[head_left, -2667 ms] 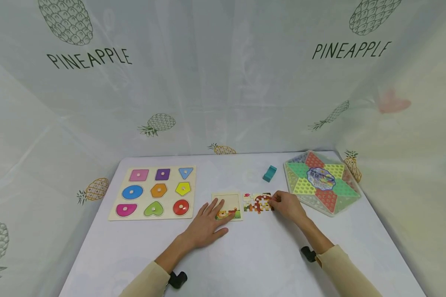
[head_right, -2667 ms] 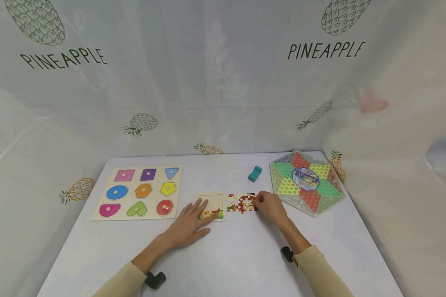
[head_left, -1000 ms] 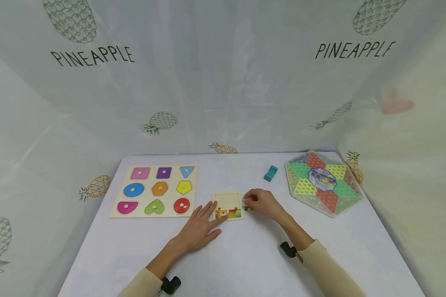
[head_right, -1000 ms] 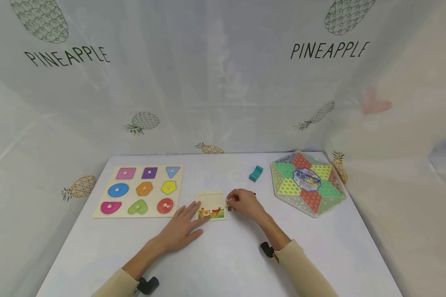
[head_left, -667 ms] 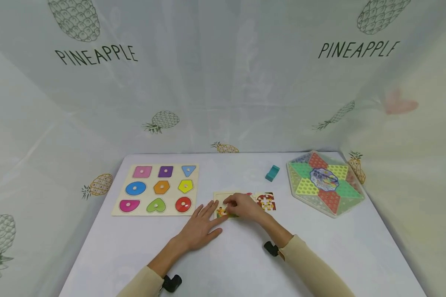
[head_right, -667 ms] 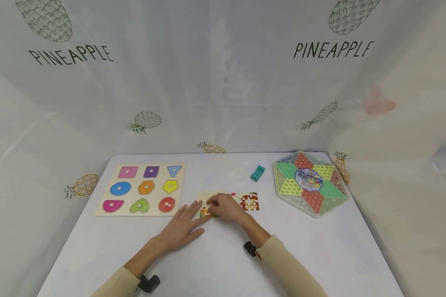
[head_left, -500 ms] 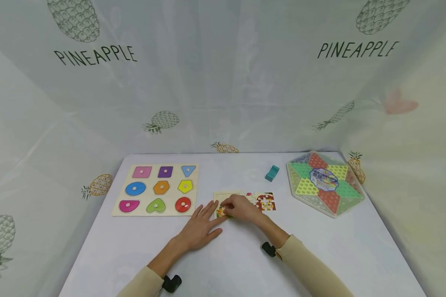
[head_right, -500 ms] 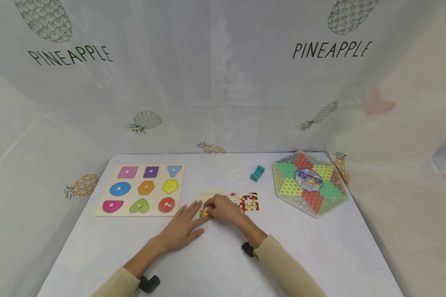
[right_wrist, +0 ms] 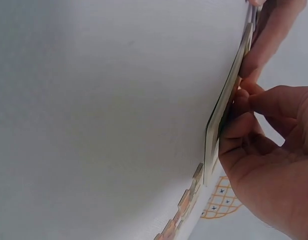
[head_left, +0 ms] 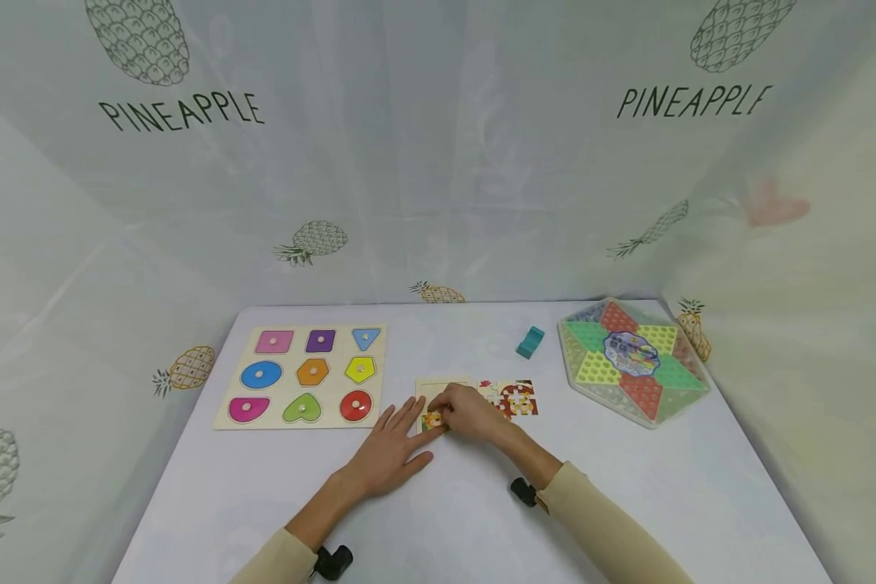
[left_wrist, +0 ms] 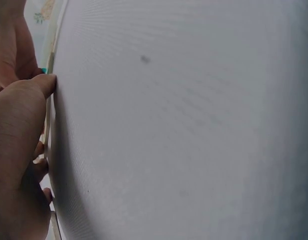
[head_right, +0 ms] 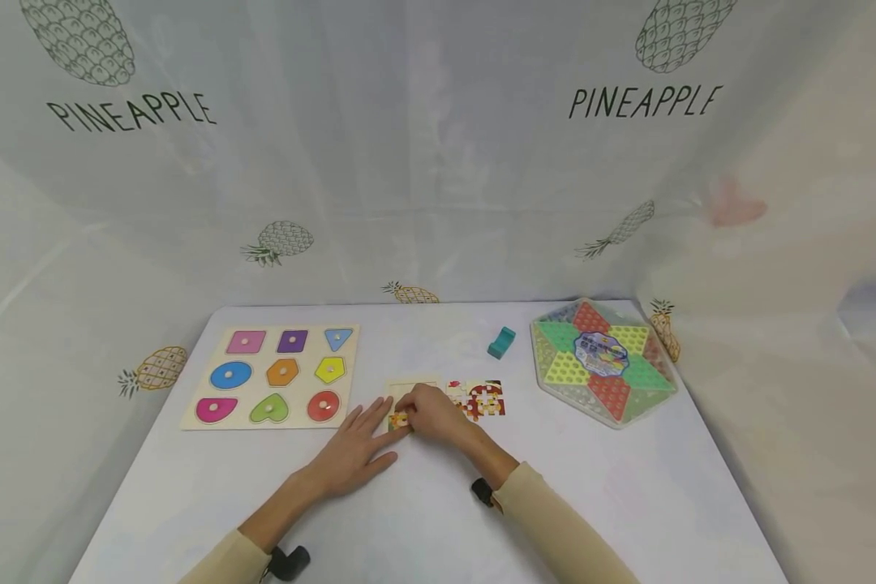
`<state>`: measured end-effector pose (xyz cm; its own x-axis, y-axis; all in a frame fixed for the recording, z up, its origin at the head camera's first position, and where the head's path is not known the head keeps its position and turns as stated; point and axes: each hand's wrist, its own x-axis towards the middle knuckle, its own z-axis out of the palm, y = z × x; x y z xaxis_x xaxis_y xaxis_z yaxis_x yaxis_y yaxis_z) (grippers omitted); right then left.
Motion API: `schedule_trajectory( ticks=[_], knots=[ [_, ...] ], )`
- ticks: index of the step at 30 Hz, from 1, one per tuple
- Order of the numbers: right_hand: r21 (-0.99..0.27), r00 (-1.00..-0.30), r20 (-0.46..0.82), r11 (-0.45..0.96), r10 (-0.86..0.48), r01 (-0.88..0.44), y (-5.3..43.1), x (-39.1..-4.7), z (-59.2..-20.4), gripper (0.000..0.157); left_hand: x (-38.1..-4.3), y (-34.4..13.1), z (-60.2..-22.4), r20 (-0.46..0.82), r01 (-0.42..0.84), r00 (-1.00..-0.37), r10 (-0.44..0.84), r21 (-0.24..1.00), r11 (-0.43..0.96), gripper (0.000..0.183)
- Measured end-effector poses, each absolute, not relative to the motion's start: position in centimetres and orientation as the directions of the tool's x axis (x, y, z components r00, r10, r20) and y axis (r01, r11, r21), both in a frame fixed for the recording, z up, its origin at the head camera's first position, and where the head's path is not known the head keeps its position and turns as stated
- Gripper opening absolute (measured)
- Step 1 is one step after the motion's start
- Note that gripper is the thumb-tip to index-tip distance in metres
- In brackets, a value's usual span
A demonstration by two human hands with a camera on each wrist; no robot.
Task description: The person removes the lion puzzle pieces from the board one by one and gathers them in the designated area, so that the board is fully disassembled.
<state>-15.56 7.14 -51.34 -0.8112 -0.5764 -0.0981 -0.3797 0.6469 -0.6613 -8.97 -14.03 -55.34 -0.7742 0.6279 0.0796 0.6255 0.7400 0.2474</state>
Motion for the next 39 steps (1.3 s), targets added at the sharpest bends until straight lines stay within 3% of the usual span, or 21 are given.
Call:
schedule_trajectory(
  ticks=[23,39],
  knots=[
    [-0.753,-0.821,-0.133,0.596,-0.555,-0.280,7.55,-15.85,-51.34,0.022,-8.83,-13.89,-55.40,0.034,0.597,-0.791,0.611,0.263,0.758,0.051],
    [-0.794,-0.809,-0.117,0.543,-0.576,-0.272,7.60,-15.72,-51.66,0.011,-8.94,-13.97,-55.51,0.035,0.599,-0.790,0.612,0.253,0.760,0.049]
  ],
)
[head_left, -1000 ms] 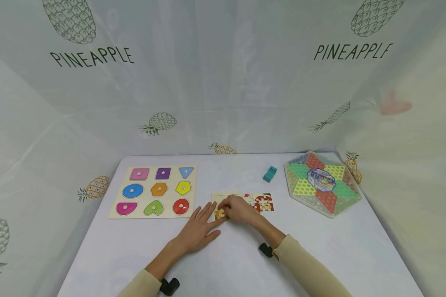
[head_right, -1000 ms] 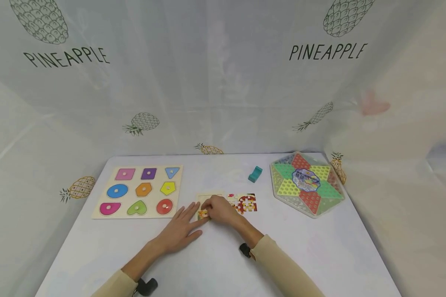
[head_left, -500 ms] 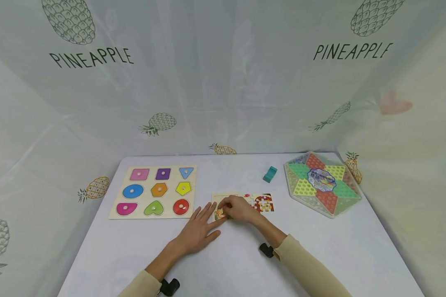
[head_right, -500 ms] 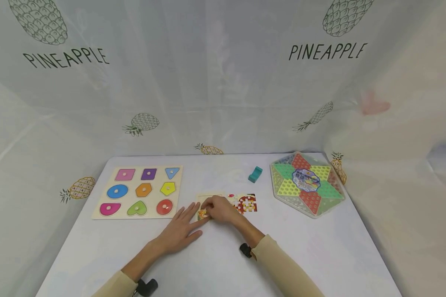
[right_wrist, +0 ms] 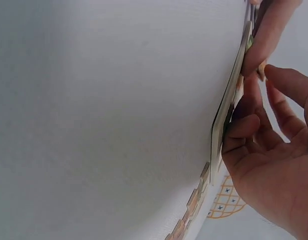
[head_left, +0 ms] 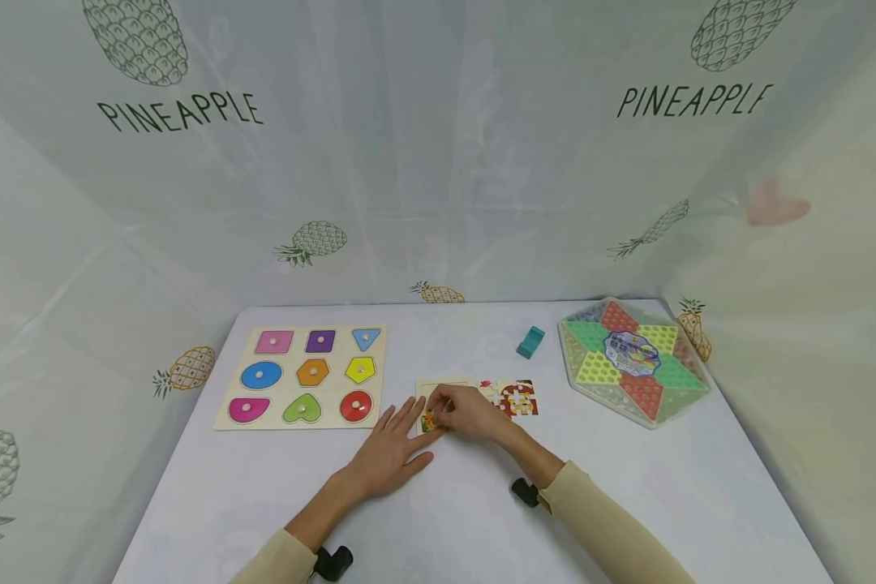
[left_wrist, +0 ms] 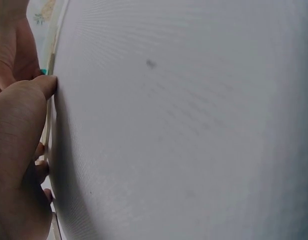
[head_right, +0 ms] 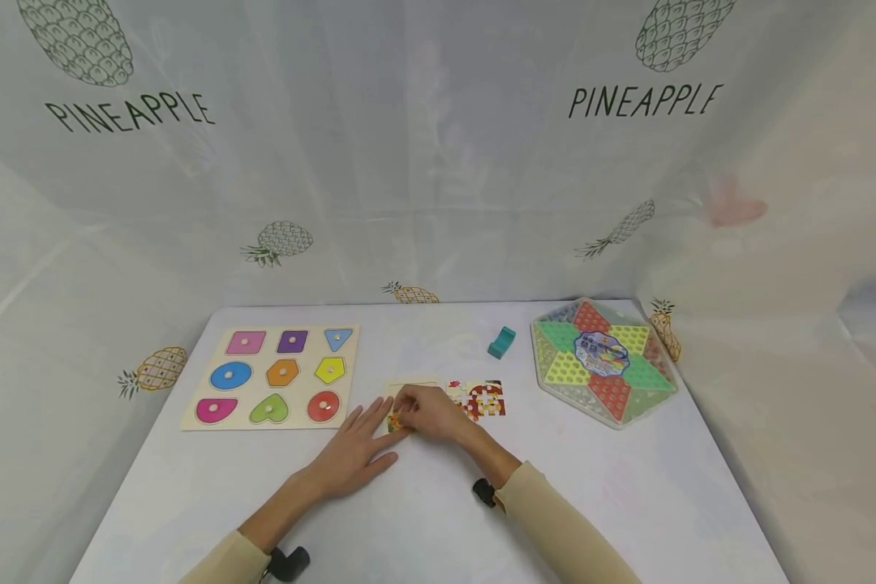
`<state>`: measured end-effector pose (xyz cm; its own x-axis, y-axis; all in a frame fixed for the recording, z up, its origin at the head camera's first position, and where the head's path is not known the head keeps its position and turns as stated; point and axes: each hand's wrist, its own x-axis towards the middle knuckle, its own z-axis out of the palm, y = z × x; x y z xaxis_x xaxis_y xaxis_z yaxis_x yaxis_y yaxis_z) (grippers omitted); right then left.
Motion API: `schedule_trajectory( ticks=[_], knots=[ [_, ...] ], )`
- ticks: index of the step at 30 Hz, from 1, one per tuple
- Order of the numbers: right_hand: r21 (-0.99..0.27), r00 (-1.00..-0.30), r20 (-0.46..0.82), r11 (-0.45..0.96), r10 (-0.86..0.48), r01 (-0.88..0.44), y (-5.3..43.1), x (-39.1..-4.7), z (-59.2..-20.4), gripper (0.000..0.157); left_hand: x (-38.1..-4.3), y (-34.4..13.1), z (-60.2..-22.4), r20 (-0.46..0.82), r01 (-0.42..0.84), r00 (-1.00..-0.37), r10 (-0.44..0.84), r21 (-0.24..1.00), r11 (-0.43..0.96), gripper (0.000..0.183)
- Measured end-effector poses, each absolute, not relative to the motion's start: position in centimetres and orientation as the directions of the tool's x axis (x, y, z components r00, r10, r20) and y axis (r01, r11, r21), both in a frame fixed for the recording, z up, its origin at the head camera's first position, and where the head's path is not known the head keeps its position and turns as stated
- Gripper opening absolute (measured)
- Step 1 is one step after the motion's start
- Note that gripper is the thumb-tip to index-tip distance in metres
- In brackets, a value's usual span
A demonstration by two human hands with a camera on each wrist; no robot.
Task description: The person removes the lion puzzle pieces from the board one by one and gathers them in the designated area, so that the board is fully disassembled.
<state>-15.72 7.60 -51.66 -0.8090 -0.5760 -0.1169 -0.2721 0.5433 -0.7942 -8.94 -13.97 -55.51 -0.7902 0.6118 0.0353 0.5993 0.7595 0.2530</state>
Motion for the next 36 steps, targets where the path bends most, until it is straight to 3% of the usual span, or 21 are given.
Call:
schedule_trajectory(
  ticks=[19,36],
  knots=[
    [-0.820,-0.782,-0.081,0.488,-0.618,-0.300,7.4,-15.5,-51.6,0.006,-8.9,-13.9,-55.5,0.035,0.590,-0.796,0.604,0.265,0.762,0.044],
    [-0.831,-0.860,-0.050,0.499,-0.509,-0.247,11.1,-14.6,-49.7,0.005,-8.9,-14.0,-55.3,0.088,0.632,-0.769,0.633,0.254,0.732,0.047]
  ],
)
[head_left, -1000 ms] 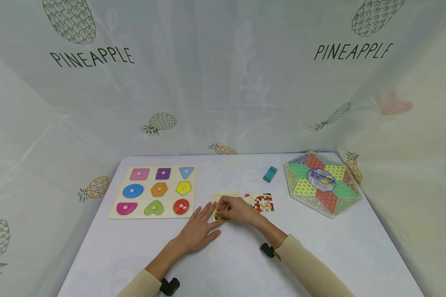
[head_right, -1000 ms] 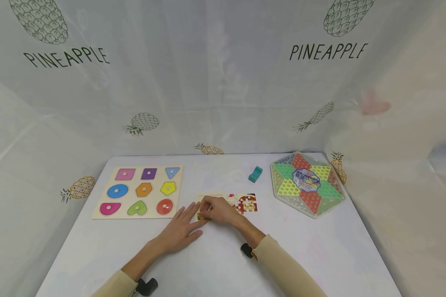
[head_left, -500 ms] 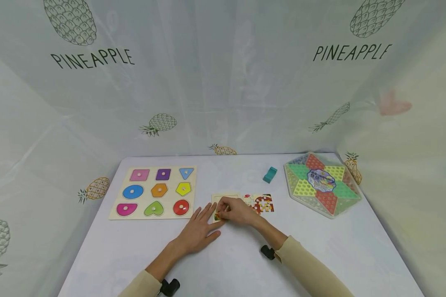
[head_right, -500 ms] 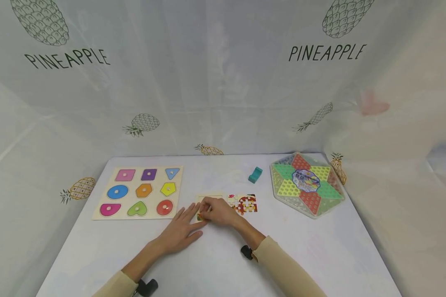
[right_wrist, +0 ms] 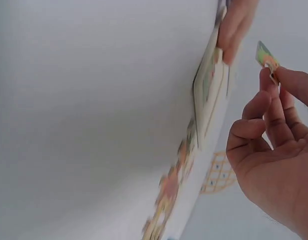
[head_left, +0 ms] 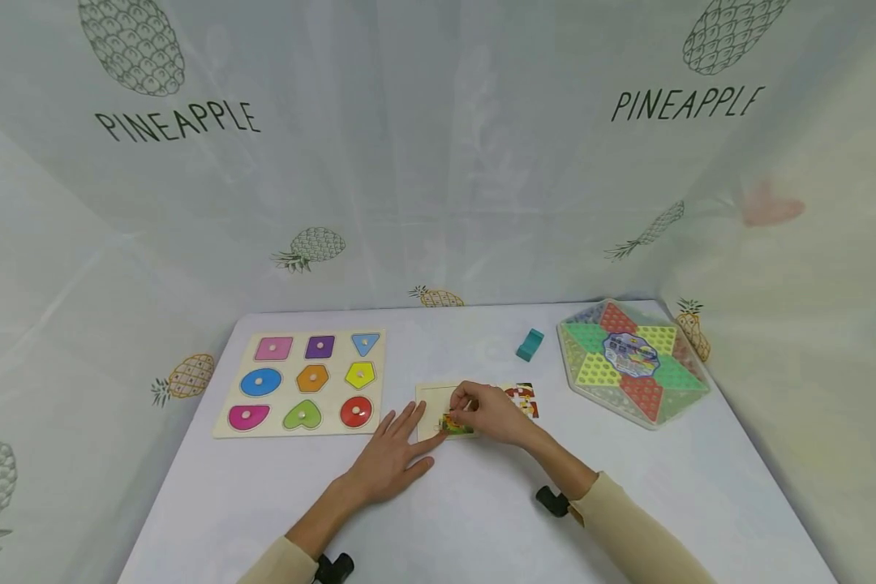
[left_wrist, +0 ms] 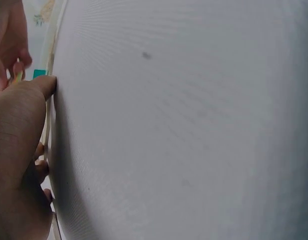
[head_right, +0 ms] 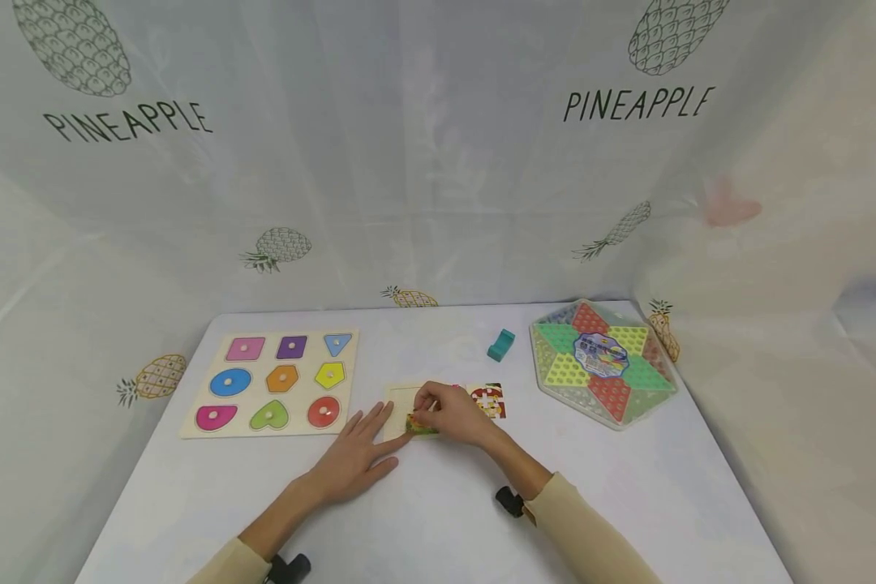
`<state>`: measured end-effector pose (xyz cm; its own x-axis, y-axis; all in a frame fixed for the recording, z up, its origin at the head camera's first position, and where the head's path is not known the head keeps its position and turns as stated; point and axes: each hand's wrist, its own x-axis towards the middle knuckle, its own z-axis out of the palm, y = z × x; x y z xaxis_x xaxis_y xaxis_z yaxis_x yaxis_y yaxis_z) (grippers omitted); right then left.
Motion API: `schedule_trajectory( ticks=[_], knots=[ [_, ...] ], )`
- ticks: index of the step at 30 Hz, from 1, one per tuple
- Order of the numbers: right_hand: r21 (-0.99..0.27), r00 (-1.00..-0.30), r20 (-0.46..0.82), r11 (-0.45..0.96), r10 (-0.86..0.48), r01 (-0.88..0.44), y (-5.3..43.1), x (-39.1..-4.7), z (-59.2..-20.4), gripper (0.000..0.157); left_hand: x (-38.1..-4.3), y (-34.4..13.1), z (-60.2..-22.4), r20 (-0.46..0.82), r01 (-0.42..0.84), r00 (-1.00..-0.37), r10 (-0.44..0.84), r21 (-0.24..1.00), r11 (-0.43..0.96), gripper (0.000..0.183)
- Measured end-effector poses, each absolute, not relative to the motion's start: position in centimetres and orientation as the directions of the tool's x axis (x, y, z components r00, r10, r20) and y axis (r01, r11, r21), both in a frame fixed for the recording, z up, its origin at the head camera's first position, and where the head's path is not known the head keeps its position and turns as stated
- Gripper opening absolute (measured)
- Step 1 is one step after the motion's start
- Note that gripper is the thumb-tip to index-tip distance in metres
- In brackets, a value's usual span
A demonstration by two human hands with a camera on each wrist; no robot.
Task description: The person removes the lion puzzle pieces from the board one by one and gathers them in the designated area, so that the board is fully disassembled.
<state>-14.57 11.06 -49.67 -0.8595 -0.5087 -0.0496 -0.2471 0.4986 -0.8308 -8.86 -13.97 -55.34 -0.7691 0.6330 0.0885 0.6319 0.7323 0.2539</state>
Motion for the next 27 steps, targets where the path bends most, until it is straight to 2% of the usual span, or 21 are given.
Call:
schedule_trajectory(
  ticks=[8,15,27],
  knots=[
    [-0.820,-0.903,-0.095,0.548,-0.418,-0.167,14.8,-14.2,-49.9,0.005,-8.8,-14.0,-55.4,0.082,0.624,-0.775,0.626,0.258,0.738,0.048],
    [-0.795,-0.921,-0.139,0.596,-0.364,-0.115,16.0,-13.9,-50.6,0.005,-8.8,-13.9,-55.5,0.092,0.625,-0.775,0.625,0.255,0.738,0.048],
    [-0.685,-0.941,-0.116,0.711,-0.319,-0.157,15.7,-13.6,-51.3,0.008,-8.7,-13.9,-55.4,0.072,0.617,-0.781,0.620,0.240,0.749,0.050]
  ],
)
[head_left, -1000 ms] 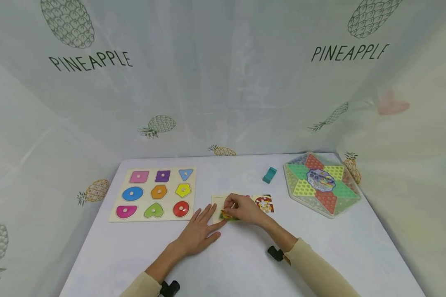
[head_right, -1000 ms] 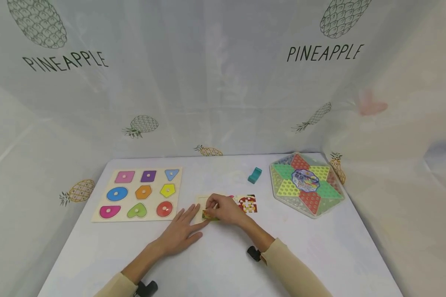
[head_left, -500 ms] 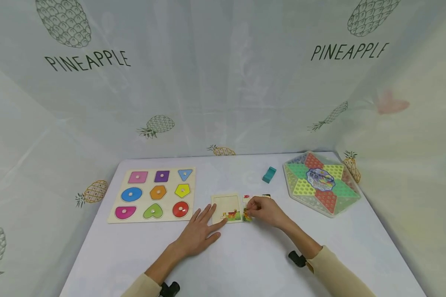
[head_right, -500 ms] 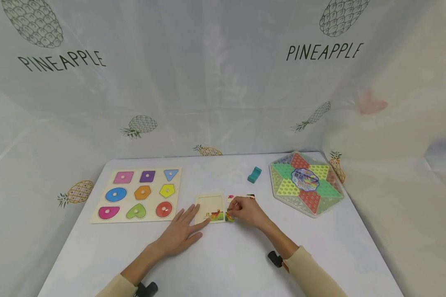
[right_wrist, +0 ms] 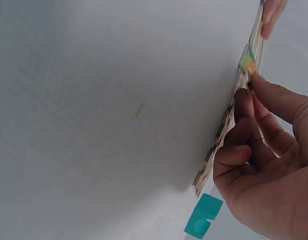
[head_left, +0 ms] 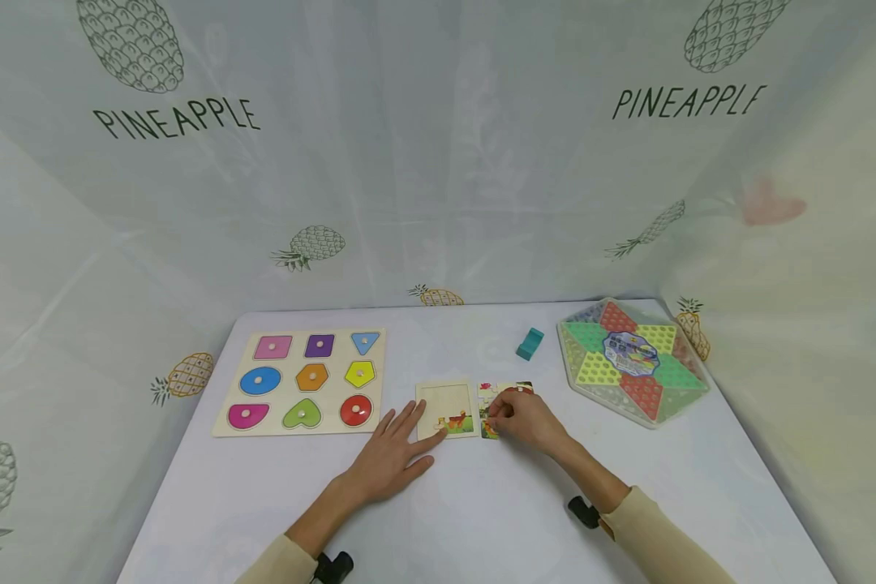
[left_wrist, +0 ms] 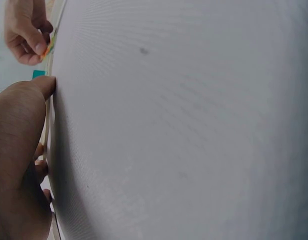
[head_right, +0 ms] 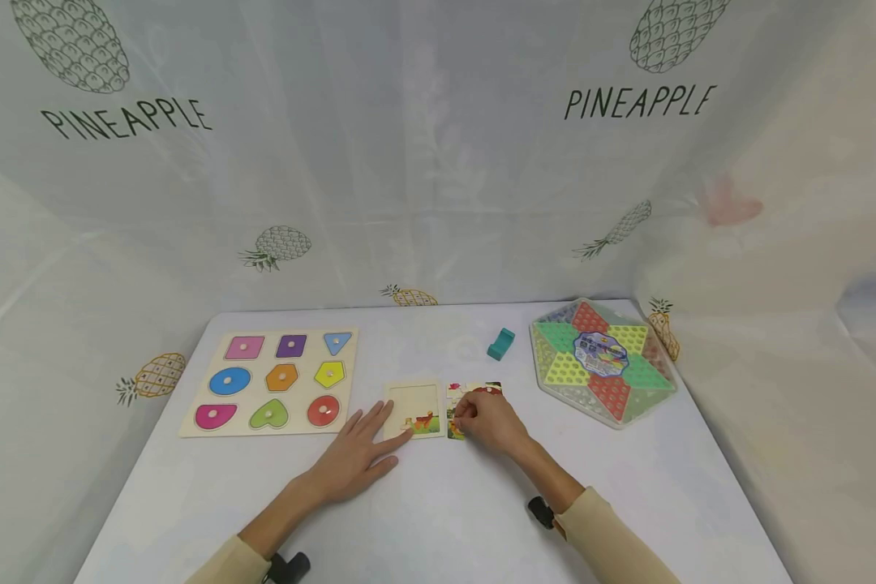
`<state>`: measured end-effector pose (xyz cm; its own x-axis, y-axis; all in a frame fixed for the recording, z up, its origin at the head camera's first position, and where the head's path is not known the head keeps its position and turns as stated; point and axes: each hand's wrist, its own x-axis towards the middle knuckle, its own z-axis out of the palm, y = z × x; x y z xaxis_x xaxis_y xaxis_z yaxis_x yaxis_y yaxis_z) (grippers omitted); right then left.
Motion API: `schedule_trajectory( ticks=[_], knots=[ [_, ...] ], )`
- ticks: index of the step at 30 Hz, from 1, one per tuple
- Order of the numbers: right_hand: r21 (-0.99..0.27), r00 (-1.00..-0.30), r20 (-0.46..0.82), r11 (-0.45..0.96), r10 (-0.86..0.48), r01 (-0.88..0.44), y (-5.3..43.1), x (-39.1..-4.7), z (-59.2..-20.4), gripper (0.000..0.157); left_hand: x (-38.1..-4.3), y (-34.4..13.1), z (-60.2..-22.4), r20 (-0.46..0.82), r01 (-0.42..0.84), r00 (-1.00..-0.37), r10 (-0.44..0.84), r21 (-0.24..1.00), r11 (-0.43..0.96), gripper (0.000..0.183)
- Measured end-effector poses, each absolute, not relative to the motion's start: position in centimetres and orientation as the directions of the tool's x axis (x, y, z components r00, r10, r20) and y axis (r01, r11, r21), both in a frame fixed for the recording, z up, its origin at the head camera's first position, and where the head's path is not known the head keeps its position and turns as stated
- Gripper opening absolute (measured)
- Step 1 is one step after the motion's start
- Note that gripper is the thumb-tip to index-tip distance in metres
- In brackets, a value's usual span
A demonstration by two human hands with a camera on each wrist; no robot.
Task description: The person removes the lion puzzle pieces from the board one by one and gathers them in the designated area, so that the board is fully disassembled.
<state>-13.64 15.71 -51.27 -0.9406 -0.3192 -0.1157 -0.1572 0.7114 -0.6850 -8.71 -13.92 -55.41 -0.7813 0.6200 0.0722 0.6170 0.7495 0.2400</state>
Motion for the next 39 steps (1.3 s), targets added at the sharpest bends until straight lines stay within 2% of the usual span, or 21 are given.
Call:
schedule_trajectory(
  ticks=[9,39],
  knots=[
    [-0.626,-0.937,-0.085,0.750,-0.338,-0.213,15.43,-13.86,-51.59,0.011,-8.73,-13.91,-55.50,0.066,0.616,-0.781,0.621,0.239,0.750,0.050],
    [-0.581,-0.954,-0.086,0.792,-0.286,-0.185,14.92,-13.79,-51.75,0.020,-8.67,-13.85,-55.39,0.076,0.615,-0.784,0.616,0.224,0.756,0.050]
  ],
)
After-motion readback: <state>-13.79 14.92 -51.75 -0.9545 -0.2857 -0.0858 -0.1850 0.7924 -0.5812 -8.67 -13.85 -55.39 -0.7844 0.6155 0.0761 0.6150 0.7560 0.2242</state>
